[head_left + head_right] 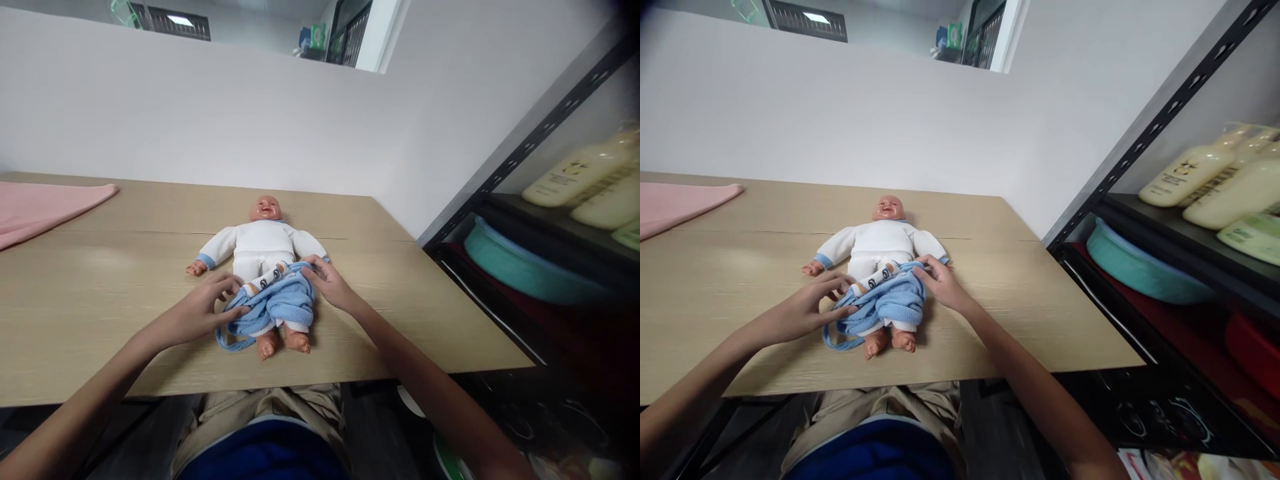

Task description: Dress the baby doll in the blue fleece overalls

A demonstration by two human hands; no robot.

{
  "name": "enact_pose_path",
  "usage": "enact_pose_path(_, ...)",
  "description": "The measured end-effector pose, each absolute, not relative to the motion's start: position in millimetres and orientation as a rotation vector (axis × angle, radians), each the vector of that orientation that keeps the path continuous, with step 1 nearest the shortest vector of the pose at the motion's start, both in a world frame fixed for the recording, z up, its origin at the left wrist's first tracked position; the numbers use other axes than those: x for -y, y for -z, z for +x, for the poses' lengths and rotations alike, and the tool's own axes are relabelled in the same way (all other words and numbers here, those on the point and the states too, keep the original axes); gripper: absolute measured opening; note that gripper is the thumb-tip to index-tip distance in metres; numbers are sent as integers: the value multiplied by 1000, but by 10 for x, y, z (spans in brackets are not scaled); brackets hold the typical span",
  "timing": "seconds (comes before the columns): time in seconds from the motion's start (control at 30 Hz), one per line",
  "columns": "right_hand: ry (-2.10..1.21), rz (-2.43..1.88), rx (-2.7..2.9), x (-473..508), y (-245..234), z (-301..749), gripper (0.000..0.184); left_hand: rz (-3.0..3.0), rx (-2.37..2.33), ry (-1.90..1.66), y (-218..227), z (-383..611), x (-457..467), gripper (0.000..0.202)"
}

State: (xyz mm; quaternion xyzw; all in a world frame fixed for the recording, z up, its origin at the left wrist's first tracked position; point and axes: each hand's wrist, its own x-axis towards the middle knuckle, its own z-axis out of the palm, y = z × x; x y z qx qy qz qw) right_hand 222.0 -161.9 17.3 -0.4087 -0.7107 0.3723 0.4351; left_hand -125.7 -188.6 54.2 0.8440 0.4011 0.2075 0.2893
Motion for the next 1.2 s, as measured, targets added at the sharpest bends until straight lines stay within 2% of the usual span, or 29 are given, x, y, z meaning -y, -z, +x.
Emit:
enact_pose_path(0.23, -857, -1013, 1968, 1504, -256, 2191, 43, 2107, -1128, -958, -173, -1308, 1843, 33)
enact_pose_path(0.33, -781, -955, 2095, 1537, -324, 2189, 37, 2123, -1124, -1077, -34, -1296, 1770, 29)
enact_pose_path(0.47, -691, -1077, 1959, 1473, -255, 2116, 31, 2084, -1180, -1056, 31, -1222, 1597, 29)
enact_pose_path(0.6, -646, -1239, 1779, 1212, -27, 2016, 40, 2090, -1325, -1094, 32, -1112, 1332, 31)
enact_pose_path(0.73, -599, -1272, 1684, 1057, 131, 1969, 46, 2057, -1275, -1114, 44, -1044, 1171, 37)
enact_pose_path(0.9, -469, -1251, 1642, 1129, 101, 1945, 34, 2137, -1186, -1228, 100, -1050, 1104, 32)
enact_pose_path(1.03, -522, -1283, 1579, 949, 77, 1862, 34, 1983, -1219, -1133, 107, -985, 880, 33)
enact_pose_path(1.2, -668, -1330, 1427, 675, 152, 1828, 43, 1870, -1200, -1173, 114, -912, 687, 41)
